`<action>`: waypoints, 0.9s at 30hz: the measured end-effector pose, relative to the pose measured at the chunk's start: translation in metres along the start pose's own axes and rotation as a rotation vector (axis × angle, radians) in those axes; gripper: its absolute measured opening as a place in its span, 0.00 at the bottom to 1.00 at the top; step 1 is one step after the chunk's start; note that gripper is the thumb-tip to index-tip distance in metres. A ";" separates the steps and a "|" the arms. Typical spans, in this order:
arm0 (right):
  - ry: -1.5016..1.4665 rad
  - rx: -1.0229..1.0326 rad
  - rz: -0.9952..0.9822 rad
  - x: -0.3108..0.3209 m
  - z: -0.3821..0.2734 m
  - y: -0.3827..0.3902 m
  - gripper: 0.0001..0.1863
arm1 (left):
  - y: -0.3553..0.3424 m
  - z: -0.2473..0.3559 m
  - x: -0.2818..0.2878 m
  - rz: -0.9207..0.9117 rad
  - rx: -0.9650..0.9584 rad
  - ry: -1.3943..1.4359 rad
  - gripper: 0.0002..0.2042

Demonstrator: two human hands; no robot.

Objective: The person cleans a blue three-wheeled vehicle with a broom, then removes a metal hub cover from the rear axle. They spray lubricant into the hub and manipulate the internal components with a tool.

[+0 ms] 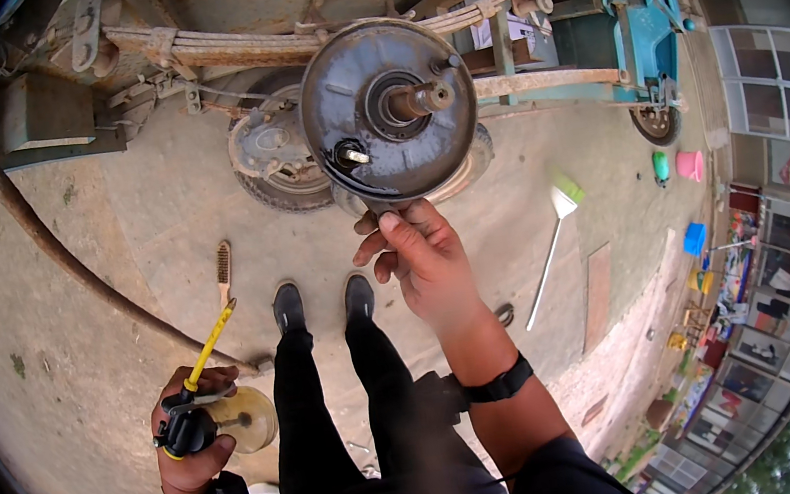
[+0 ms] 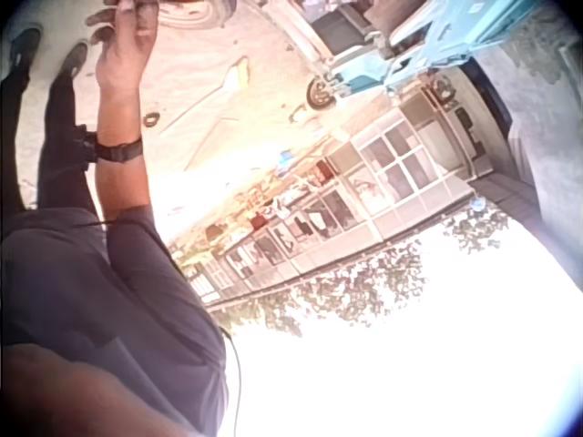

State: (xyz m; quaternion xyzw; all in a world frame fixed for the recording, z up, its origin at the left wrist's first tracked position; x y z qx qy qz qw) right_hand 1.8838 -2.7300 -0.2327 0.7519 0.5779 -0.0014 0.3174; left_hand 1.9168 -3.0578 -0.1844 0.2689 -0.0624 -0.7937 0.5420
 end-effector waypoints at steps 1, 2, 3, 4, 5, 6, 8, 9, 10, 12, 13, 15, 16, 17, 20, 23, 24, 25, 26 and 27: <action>0.001 -0.010 -0.010 -0.008 0.003 0.002 0.14 | 0.000 0.000 0.000 0.001 0.002 -0.003 0.29; 0.008 -0.033 -0.025 -0.015 0.007 0.003 0.15 | 0.000 0.001 0.001 0.002 0.005 -0.006 0.29; 0.015 -0.055 -0.038 -0.021 0.011 0.003 0.17 | -0.001 0.001 0.000 0.000 0.008 -0.008 0.29; 0.005 -0.064 -0.056 -0.025 0.015 0.002 0.19 | -0.001 0.001 0.000 0.001 0.011 -0.008 0.29; 0.000 -0.069 -0.062 -0.030 0.016 0.001 0.19 | -0.001 0.001 0.000 0.001 0.015 -0.008 0.29; -0.007 -0.075 -0.069 -0.036 0.017 -0.001 0.19 | -0.001 0.001 0.001 0.003 0.019 -0.010 0.29; -0.024 -0.082 -0.077 -0.043 0.020 -0.004 0.19 | 0.000 0.001 0.002 0.005 0.026 -0.016 0.29; -0.033 -0.078 -0.080 -0.045 0.021 -0.004 0.19 | 0.000 0.001 0.002 0.006 0.028 -0.019 0.29; -0.042 -0.075 -0.082 -0.047 0.021 -0.004 0.19 | 0.000 0.001 0.003 0.008 0.032 -0.018 0.29; -0.042 -0.075 -0.083 -0.048 0.020 -0.004 0.18 | 0.000 0.000 0.004 0.014 0.038 -0.016 0.29; -0.034 -0.079 -0.081 -0.048 0.019 -0.003 0.18 | 0.000 0.000 0.005 0.014 0.032 -0.017 0.29; -0.029 -0.079 -0.079 -0.047 0.018 -0.002 0.17 | 0.001 0.000 0.006 0.012 0.022 -0.019 0.29; -0.031 -0.076 -0.080 -0.046 0.019 -0.002 0.17 | 0.001 -0.001 0.006 0.013 0.021 -0.019 0.29; -0.034 -0.072 -0.080 -0.046 0.019 -0.002 0.17 | 0.001 -0.001 0.007 0.015 0.019 -0.019 0.29; -0.007 -0.061 -0.053 -0.050 0.018 -0.004 0.17 | 0.001 -0.002 0.007 0.008 0.017 -0.018 0.29; -0.033 -0.054 -0.081 -0.049 0.021 -0.005 0.17 | 0.000 -0.002 0.007 0.006 0.011 0.001 0.29; -0.034 -0.051 -0.073 -0.049 0.021 -0.004 0.17 | 0.000 -0.002 0.007 0.008 0.009 0.010 0.29; -0.036 -0.049 -0.065 -0.049 0.022 -0.003 0.16 | 0.000 -0.002 0.007 0.011 0.009 0.017 0.29; -0.037 -0.047 -0.057 -0.048 0.022 -0.003 0.16 | -0.001 -0.002 0.007 0.015 0.009 0.023 0.29; -0.048 -0.047 -0.063 -0.049 0.022 -0.003 0.16 | -0.001 -0.002 0.007 0.018 0.010 0.029 0.30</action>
Point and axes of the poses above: each hand's wrist, its own y-axis away from the middle knuckle, its own x-axis out of the back of the hand, z = x × y, the point moved 6 cm from there along -y, towards the middle knuckle, and after that the axes turned 2 degrees about y, right-handed, at the moved point
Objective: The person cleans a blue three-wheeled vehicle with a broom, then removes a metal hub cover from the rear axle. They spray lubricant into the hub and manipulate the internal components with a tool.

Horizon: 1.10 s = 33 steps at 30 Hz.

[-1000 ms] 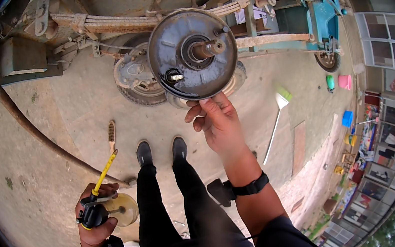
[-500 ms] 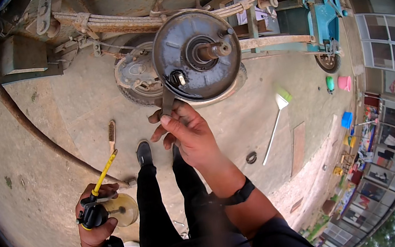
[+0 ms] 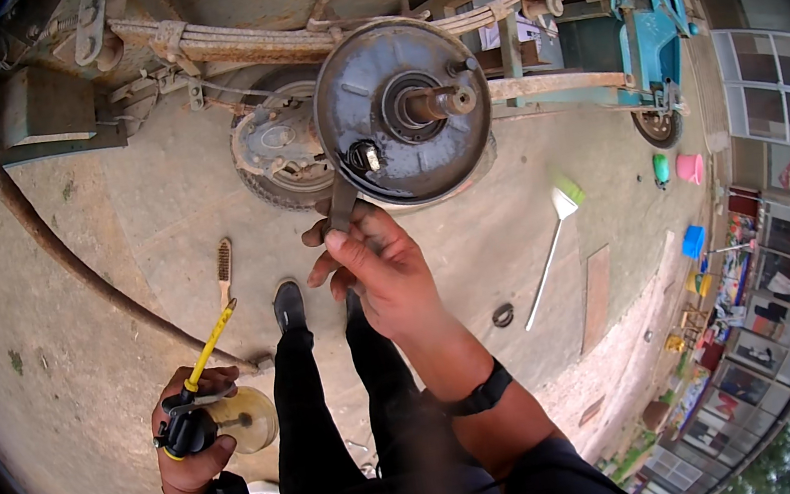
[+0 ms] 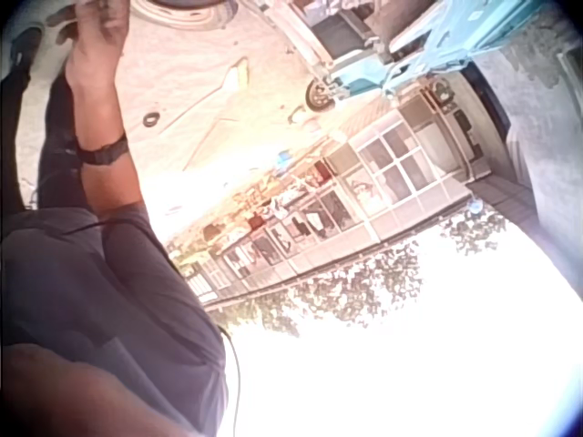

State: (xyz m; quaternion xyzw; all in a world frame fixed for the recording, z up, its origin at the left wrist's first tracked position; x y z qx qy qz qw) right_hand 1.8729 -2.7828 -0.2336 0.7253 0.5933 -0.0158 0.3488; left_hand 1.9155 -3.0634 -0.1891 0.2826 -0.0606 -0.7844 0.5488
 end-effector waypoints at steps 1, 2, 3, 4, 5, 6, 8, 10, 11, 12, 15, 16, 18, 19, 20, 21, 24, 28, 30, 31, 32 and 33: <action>-0.011 -0.001 -0.006 -0.001 0.000 0.000 0.16 | 0.000 0.000 0.000 -0.006 0.004 -0.012 0.29; -0.022 -0.001 -0.013 -0.002 0.000 -0.001 0.16 | 0.000 0.000 0.001 -0.011 0.007 -0.024 0.29; -0.016 0.002 -0.009 -0.001 0.000 -0.001 0.16 | 0.000 0.000 0.001 -0.017 0.010 -0.036 0.29; -0.011 0.006 -0.005 0.000 0.000 0.000 0.16 | -0.001 0.001 0.002 -0.016 0.011 -0.041 0.29; -0.005 0.010 -0.001 0.001 0.000 0.000 0.16 | -0.001 0.001 0.002 -0.015 0.012 -0.045 0.29; -0.001 0.008 0.000 0.001 0.000 -0.001 0.16 | -0.001 0.001 0.002 -0.014 0.012 -0.049 0.29; 0.007 0.005 0.002 0.001 0.000 -0.002 0.16 | -0.001 0.001 0.002 -0.011 0.018 -0.049 0.29; -0.001 0.007 -0.019 0.001 0.000 -0.001 0.16 | -0.002 0.001 0.002 -0.013 0.016 -0.046 0.29; -0.006 0.008 -0.029 0.001 0.001 -0.001 0.16 | -0.002 0.001 0.002 -0.015 0.012 -0.043 0.29; -0.003 0.007 -0.020 0.002 0.000 -0.001 0.16 | -0.002 0.002 0.001 -0.017 0.008 -0.040 0.29; 0.001 -0.001 -0.017 0.000 0.000 -0.002 0.17 | -0.002 0.001 0.002 -0.005 0.019 -0.023 0.29; -0.001 -0.007 -0.031 -0.001 -0.001 -0.002 0.17 | -0.002 0.001 0.002 -0.002 0.015 -0.018 0.29; -0.004 -0.009 -0.039 -0.001 -0.001 -0.002 0.17 | -0.003 0.001 0.001 0.000 0.008 -0.013 0.29; -0.005 -0.006 -0.032 0.001 -0.002 -0.001 0.17 | -0.003 0.002 0.000 -0.006 0.008 -0.022 0.29; -0.007 -0.003 -0.025 0.003 -0.002 -0.001 0.18 | -0.004 0.002 0.000 -0.012 0.008 -0.032 0.29; -0.007 -0.006 -0.029 0.002 -0.002 -0.001 0.17 | -0.004 0.002 0.001 -0.014 0.007 -0.037 0.29; -0.002 -0.011 -0.031 0.000 -0.002 0.000 0.17 | -0.004 0.001 0.002 -0.011 0.008 -0.021 0.30; 0.009 -0.006 -0.029 0.001 -0.001 -0.002 0.16 | -0.005 0.003 0.001 -0.015 0.018 -0.017 0.30; 0.004 -0.008 -0.040 0.000 -0.001 -0.003 0.16 | -0.007 0.004 0.000 -0.022 0.020 -0.033 0.30; 0.001 -0.013 -0.047 -0.001 -0.001 -0.003 0.16 | -0.006 0.003 0.000 -0.020 0.018 -0.027 0.29; -0.002 -0.019 -0.054 -0.001 -0.001 -0.004 0.17 | -0.006 0.002 0.000 -0.018 0.015 -0.020 0.29; 0.006 -0.017 -0.050 -0.001 -0.001 -0.004 0.17 | -0.006 0.002 0.000 -0.016 0.012 -0.014 0.29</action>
Point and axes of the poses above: each hand's wrist, its own y-axis away from the middle knuckle, its own x-axis out of the back of the hand, z = x × y, the point moved 6 cm from there along -y, towards the middle knuckle, and after that the axes turned 2 degrees about y, right-handed, at the moved point
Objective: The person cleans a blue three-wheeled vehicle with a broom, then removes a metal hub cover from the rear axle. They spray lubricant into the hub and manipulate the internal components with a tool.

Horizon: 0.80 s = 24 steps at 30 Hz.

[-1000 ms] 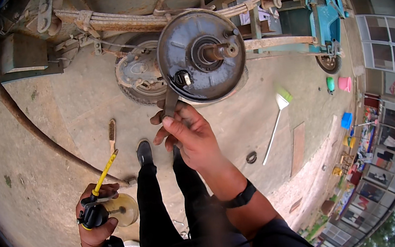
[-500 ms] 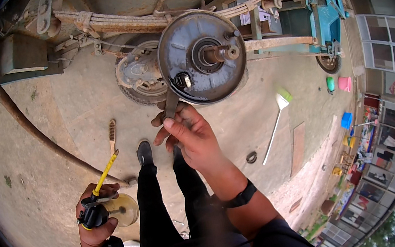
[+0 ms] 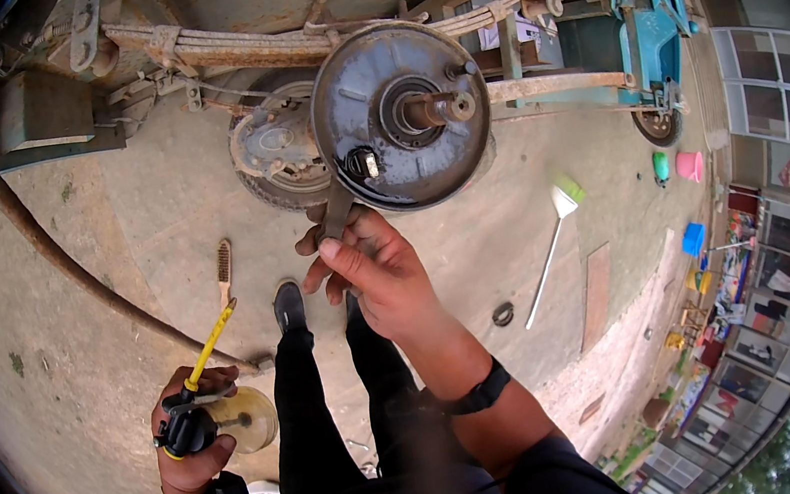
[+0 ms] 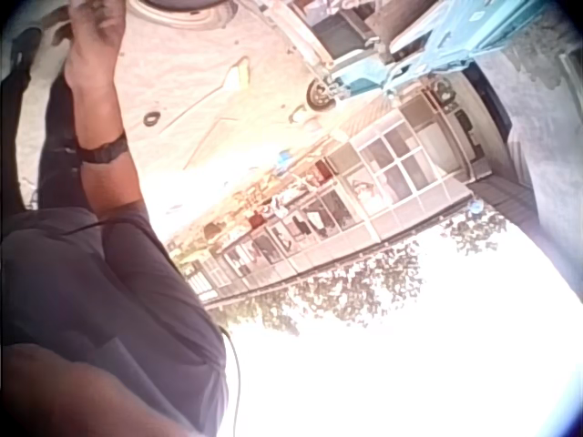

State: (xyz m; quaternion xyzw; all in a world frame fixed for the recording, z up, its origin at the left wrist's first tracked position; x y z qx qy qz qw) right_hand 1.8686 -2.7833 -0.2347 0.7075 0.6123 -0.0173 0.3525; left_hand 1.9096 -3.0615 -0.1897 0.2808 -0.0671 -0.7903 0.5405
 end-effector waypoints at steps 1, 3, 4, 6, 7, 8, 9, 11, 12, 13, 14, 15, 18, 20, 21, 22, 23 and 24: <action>0.009 0.002 0.004 0.000 0.000 0.000 0.17 | 0.000 0.000 0.000 0.002 0.003 0.001 0.29; 0.007 -0.004 -0.002 -0.001 0.000 -0.001 0.18 | 0.000 0.001 -0.001 0.006 0.011 0.003 0.29; -0.003 -0.012 -0.012 -0.004 0.000 -0.001 0.18 | 0.000 0.000 -0.001 0.004 0.010 -0.001 0.29; -0.007 -0.016 -0.014 -0.006 0.000 -0.001 0.19 | 0.000 0.000 -0.001 0.001 0.008 -0.009 0.29; -0.001 -0.013 -0.005 -0.005 0.001 -0.002 0.19 | 0.000 0.000 -0.001 -0.002 0.005 -0.013 0.29; 0.005 -0.010 0.005 -0.004 0.001 -0.003 0.19 | 0.000 0.001 -0.001 -0.005 0.003 -0.016 0.29; 0.002 -0.013 -0.006 -0.005 0.001 -0.003 0.19 | -0.001 0.001 -0.002 -0.008 0.000 -0.020 0.29; -0.004 -0.018 -0.027 -0.007 0.001 -0.003 0.19 | -0.002 0.002 -0.002 -0.006 0.001 -0.034 0.29; -0.004 -0.023 -0.020 -0.007 0.001 -0.004 0.19 | -0.002 0.002 -0.003 -0.006 0.001 -0.040 0.29; -0.005 -0.028 -0.014 -0.007 0.003 -0.004 0.19 | -0.002 0.002 -0.003 -0.004 -0.001 -0.032 0.29; -0.005 -0.033 -0.008 -0.006 0.003 -0.005 0.19 | -0.002 0.002 -0.004 -0.001 -0.003 -0.023 0.29; 0.000 -0.031 -0.015 -0.007 0.003 -0.005 0.19 | -0.002 0.001 -0.004 0.002 -0.005 -0.015 0.29; 0.007 -0.031 -0.031 -0.009 0.002 -0.005 0.19 | -0.001 0.001 -0.004 0.004 -0.008 -0.019 0.29; 0.002 -0.037 -0.034 -0.009 0.003 -0.005 0.19 | -0.002 0.001 -0.005 0.000 -0.015 -0.018 0.29; 0.007 -0.042 -0.023 -0.009 0.002 -0.005 0.19 | -0.001 0.001 -0.005 -0.001 -0.018 -0.018 0.29; 0.012 -0.046 -0.012 -0.010 0.001 -0.005 0.19 | -0.001 0.001 -0.005 -0.002 -0.010 -0.024 0.29; 0.016 -0.051 -0.002 -0.009 0.001 -0.005 0.19 | -0.001 0.002 -0.005 -0.003 -0.003 -0.031 0.29; 0.012 -0.043 -0.015 -0.009 0.002 -0.005 0.19 | -0.002 0.002 -0.005 -0.004 0.003 -0.036 0.29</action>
Point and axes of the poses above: each hand's wrist, its own y-axis away from the middle knuckle, its own x-axis out of the back of the hand, z = x × y, the point moved 6 cm from there along -y, towards the middle knuckle, and after that the axes turned 2 degrees about y, right-handed, at the moved point
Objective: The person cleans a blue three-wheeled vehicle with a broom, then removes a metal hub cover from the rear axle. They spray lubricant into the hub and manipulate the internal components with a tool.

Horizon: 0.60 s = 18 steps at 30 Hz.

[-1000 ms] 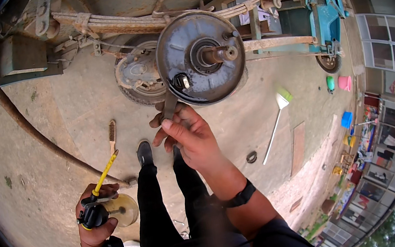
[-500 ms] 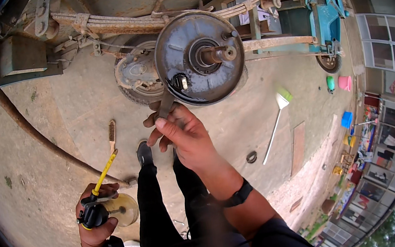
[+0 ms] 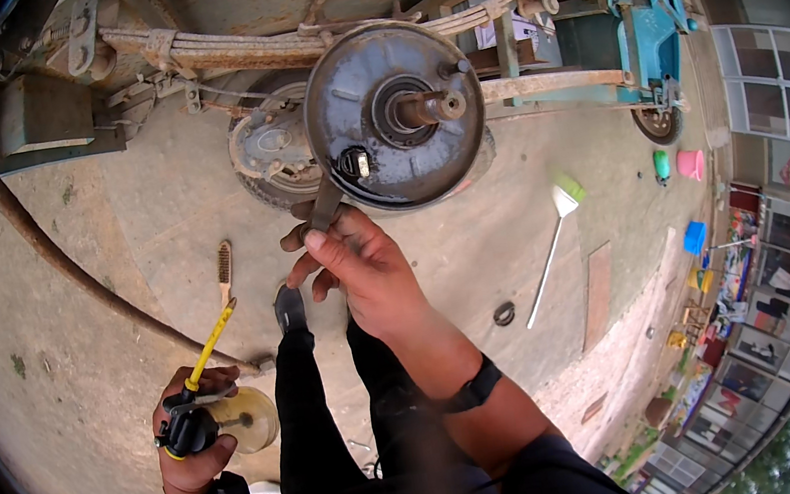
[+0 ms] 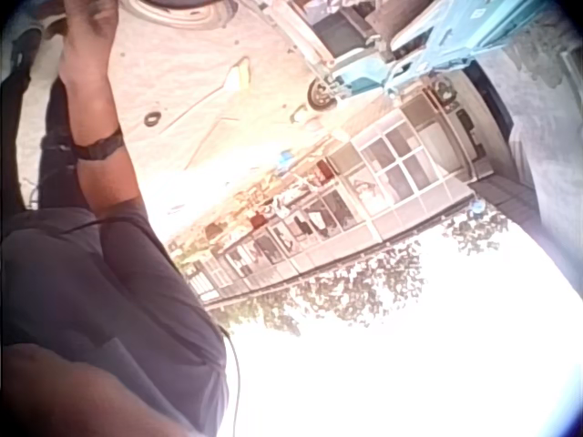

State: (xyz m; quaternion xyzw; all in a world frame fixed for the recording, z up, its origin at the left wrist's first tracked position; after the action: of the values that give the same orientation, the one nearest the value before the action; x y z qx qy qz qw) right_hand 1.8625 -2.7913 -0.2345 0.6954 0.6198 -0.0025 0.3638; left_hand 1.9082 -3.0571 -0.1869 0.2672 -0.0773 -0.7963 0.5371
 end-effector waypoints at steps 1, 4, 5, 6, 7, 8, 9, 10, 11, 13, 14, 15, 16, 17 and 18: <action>-0.004 0.008 -0.013 0.002 0.002 0.000 0.19 | 0.000 0.000 0.000 -0.004 -0.007 0.005 0.29; -0.010 0.011 0.003 0.004 0.003 0.000 0.18 | 0.001 -0.001 0.000 -0.006 -0.020 0.022 0.29; -0.010 0.008 0.017 0.004 0.004 0.000 0.18 | 0.001 -0.001 -0.001 0.000 -0.022 0.030 0.29; 0.004 0.012 0.023 0.005 0.004 0.000 0.18 | 0.001 -0.001 -0.001 0.006 -0.024 0.038 0.30; 0.018 0.016 0.029 0.005 0.004 0.000 0.18 | 0.001 -0.001 -0.001 -0.002 -0.025 0.026 0.30; 0.032 0.021 0.035 0.006 0.004 0.000 0.17 | 0.000 -0.001 0.000 -0.011 -0.025 0.014 0.30; 0.039 0.027 0.033 0.005 0.003 0.000 0.17 | 0.000 -0.001 0.000 -0.019 -0.026 0.003 0.30; 0.047 0.034 0.032 0.004 0.001 0.000 0.17 | 0.001 -0.002 0.000 -0.016 -0.025 0.011 0.30; 0.054 0.041 0.030 0.003 0.000 0.000 0.17 | 0.001 -0.002 0.000 -0.012 -0.024 0.019 0.30; 0.040 0.049 0.020 0.003 0.000 0.000 0.16 | 0.002 -0.003 0.000 -0.010 -0.019 0.019 0.30; 0.032 0.053 0.015 0.003 0.001 0.000 0.16 | 0.002 -0.003 0.001 -0.011 -0.015 0.011 0.29; 0.015 0.054 0.013 0.002 0.000 0.000 0.16 | 0.001 -0.003 0.001 -0.011 -0.012 0.004 0.29; -0.003 0.055 0.010 0.001 -0.001 0.001 0.16 | 0.001 -0.003 0.002 -0.009 -0.013 0.006 0.29; -0.020 0.056 0.008 0.000 -0.001 0.002 0.16 | 0.002 -0.003 0.002 -0.007 -0.014 0.008 0.29; -0.034 0.057 0.009 -0.001 -0.001 0.003 0.15 | 0.002 -0.003 0.002 -0.005 -0.014 0.009 0.29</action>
State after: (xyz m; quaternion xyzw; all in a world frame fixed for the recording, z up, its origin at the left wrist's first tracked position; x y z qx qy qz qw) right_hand 1.8643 -2.7916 -0.2323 0.7080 0.6102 -0.0304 0.3543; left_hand 1.9107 -3.0592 -0.1896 0.2672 -0.0685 -0.7971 0.5373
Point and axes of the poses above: each hand's wrist, its own y-axis away from the middle knuckle, its own x-axis out of the back of the hand, z = x × y, the point moved 6 cm from there along -y, towards the middle knuckle, and after that the axes turned 2 degrees about y, right-handed, at the moved point
